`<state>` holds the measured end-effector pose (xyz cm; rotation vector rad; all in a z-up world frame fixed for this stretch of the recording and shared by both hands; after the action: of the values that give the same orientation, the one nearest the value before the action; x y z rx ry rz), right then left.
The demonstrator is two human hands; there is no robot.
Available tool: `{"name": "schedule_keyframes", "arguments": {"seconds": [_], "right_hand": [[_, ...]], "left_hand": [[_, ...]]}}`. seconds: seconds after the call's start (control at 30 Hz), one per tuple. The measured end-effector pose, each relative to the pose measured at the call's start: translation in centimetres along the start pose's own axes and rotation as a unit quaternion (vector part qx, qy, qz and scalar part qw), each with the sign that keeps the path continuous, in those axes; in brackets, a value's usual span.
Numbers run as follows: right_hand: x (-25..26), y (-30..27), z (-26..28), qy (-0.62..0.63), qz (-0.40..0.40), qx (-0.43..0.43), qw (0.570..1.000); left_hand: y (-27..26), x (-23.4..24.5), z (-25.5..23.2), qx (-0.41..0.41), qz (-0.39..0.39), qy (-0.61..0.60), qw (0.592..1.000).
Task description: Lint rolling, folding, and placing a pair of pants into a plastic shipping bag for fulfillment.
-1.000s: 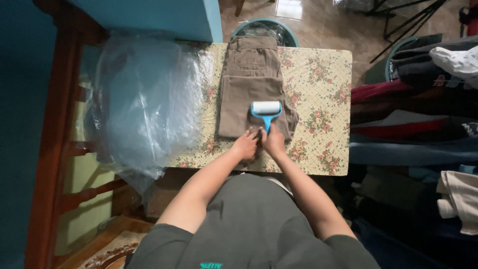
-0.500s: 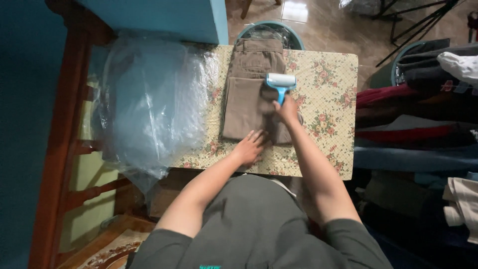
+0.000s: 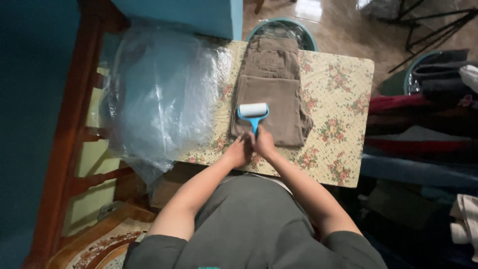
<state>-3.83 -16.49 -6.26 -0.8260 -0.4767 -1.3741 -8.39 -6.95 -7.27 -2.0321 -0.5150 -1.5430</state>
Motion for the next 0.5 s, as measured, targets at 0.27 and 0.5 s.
{"name": "schedule_keyframes", "arguments": {"seconds": [0.27, 0.5], "right_hand": [[1.4, 11.6, 1.2, -0.006, -0.077, 0.003, 0.997], [1.0, 10.9, 0.5, -0.006, -0.068, 0.05, 0.996]], "left_hand": [[-0.9, 4.0, -0.8, 0.002, 0.096, 0.052, 0.994], [-1.7, 5.2, -1.2, 0.016, 0.167, 0.076, 0.983]]}}
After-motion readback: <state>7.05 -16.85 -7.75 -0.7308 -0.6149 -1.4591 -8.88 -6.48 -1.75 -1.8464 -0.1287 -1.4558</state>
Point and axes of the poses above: each hand's wrist, its own y-axis towards the middle knuckle, its own x-axis out of the back of the hand, z = x × y, the point moved 8 cm from there along y, towards the middle knuckle, and after that the axes turned 2 degrees about x, right-handed, at the moved point
